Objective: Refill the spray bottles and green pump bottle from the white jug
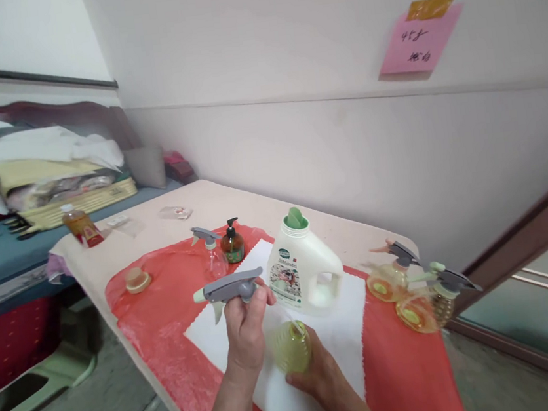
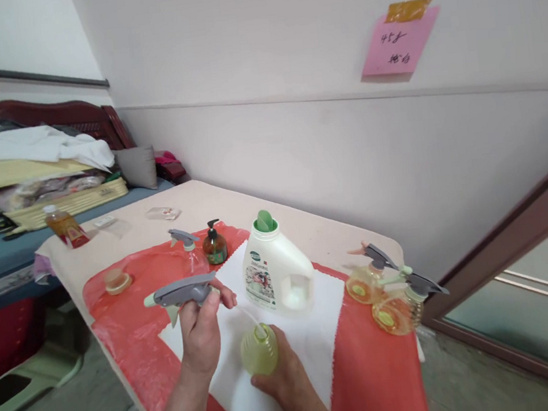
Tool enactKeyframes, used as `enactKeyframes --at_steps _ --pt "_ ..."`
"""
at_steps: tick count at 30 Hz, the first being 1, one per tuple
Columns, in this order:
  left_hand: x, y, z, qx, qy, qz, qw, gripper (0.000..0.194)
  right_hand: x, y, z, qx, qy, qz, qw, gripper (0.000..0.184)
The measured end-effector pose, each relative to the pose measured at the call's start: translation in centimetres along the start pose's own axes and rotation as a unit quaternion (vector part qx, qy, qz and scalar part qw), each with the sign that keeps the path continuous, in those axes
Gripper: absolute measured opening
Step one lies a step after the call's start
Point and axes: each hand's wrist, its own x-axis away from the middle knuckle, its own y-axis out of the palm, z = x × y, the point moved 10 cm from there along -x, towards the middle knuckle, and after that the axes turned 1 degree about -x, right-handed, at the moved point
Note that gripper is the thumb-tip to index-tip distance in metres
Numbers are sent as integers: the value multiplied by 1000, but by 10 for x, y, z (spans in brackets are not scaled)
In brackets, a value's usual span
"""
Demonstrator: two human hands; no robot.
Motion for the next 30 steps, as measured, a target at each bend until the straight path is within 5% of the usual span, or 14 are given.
enactKeyframes --at_steps 9,17,22,26,30 --pt "-1 -12 -2 15 -1 33 999 19 11 -39 -48 158 -33 63 985 70" --pt "22 30 -45 15 -162 -23 986 28 25 -51 -81 181 -150 141 962 74" --pt "32 42 -52 74 -193 -15 978 29 35 -60 -98 162 -216 170 948 71" --pt "34 43 -54 81 -199 -12 977 24 33 -67 -99 87 -184 168 964 67" --pt "36 42 -60 95 -219 -8 971 22 25 -53 -78 -136 -46 61 988 57"
